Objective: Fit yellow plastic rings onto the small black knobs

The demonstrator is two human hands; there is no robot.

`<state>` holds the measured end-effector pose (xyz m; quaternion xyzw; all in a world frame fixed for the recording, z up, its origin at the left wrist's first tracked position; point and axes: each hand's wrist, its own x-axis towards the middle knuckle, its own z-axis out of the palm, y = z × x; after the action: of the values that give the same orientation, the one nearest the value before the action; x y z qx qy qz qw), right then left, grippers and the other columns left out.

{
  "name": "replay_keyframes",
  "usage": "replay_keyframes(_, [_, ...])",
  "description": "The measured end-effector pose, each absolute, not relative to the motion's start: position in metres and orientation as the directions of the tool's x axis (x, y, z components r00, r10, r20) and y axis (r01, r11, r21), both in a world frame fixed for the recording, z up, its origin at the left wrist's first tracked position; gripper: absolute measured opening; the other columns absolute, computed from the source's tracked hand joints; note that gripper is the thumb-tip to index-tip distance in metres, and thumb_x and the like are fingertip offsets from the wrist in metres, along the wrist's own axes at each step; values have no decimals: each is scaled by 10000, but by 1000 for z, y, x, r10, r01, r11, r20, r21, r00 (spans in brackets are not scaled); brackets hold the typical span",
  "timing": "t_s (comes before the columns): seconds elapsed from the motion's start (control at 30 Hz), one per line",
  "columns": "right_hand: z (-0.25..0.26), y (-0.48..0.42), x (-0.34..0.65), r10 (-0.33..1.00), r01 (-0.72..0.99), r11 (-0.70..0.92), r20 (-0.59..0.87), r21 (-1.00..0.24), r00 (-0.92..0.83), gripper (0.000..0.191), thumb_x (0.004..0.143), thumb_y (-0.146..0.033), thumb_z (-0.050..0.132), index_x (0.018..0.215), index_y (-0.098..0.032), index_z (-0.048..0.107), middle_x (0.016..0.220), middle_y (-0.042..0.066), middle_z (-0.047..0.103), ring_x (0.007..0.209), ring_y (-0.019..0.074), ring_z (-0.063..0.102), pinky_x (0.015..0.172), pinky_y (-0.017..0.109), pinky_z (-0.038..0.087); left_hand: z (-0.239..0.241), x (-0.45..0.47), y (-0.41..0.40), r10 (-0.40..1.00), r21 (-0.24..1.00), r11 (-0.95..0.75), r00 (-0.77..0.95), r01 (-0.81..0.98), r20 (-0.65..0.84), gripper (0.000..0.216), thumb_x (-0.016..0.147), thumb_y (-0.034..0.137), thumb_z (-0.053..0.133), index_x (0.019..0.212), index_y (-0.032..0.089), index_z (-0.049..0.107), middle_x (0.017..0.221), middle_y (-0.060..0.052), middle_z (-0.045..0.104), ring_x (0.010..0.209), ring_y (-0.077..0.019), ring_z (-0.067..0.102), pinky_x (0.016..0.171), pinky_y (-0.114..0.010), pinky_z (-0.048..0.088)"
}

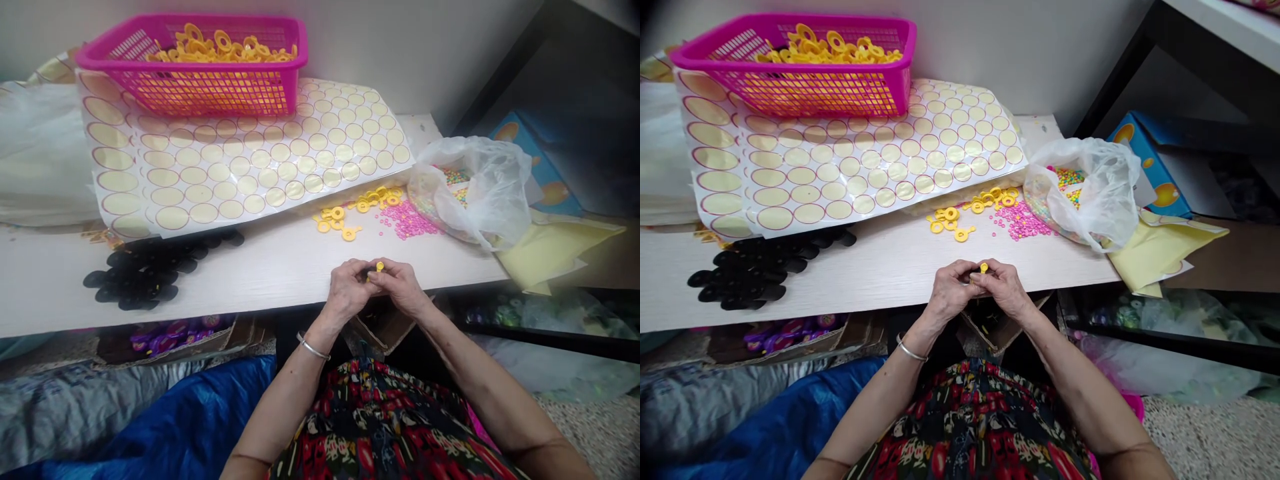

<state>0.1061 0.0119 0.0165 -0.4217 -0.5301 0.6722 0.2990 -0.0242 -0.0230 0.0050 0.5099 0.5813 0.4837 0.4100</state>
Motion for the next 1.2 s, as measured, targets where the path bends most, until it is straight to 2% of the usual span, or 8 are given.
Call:
replay_keyframes(0.17, [20,14,110,847,-43,-253,-200,-966,-492,425,633,-317,714,1026,-196,609,916,28,638,852,188,581,767,319,468,9,-30,-20,984,969,-95,-125,227,126,310,619,273,733,915,203,673,817,-27,608,754,-151,544,675,-248,439])
replay_keyframes(0.27, [26,13,114,832,-45,-242,-183,-969,-524,507,599,-285,738,1079,-214,591,1023,32,608,867,184,576,765,313,472,14,-32,-23,971,947,-173,-113,270,210,375,609,284,746,965,209,654,849,-40,608,787,-167,543,713,-270,444])
replay_keyframes(0.5, [34,10,119,852,89,-110,-140,-990,-505,484,589,-297,745,1046,-217,606,957,8,589,744,136,541,621,239,428,19,-22,-29,918,847,-300,-109,438,382,351,656,260,688,998,209,635,911,-66,622,853,-190,550,769,-302,454])
replay_keyframes(0.73, [40,10,120,850,196,130,7,-972,-527,255,675,-346,678,878,-191,658,793,8,582,719,142,506,660,262,405,23,-19,-34,962,911,-212,-88,354,258,367,630,207,706,992,224,653,860,-37,592,790,-159,544,730,-277,460])
replay_keyframes(0.87, [35,12,117,857,175,-29,-115,-984,-503,257,713,-378,633,848,-160,647,747,11,585,685,134,509,634,257,414,15,-21,-32,984,949,-161,-26,271,174,499,583,231,762,1066,263,639,864,-23,560,812,-156,530,739,-280,456])
replay_keyframes(0.97, [36,14,117,813,145,-176,-227,-974,-536,295,723,-407,615,846,-141,644,727,14,596,652,131,520,596,251,426,12,-20,-29,992,985,-107,-52,133,115,456,585,234,760,1028,267,657,831,-9,540,771,-141,533,695,-264,462])
replay_keyframes(1.07, [41,14,118,803,123,-197,-232,-973,-549,312,731,-417,609,880,-143,631,718,6,580,615,121,512,563,245,426,13,-17,-27,992,998,-68,-107,8,68,325,621,236,728,943,244,679,833,-10,540,761,-135,540,650,-244,461])
replay_keyframes(1.2, [41,8,117,858,91,-179,-200,-980,-473,401,701,-397,648,1029,-179,574,746,-5,571,631,127,522,571,246,436,13,-14,-25,973,996,-70,-216,53,80,222,608,211,724,824,201,677,824,-11,554,752,-125,520,633,-220,427])
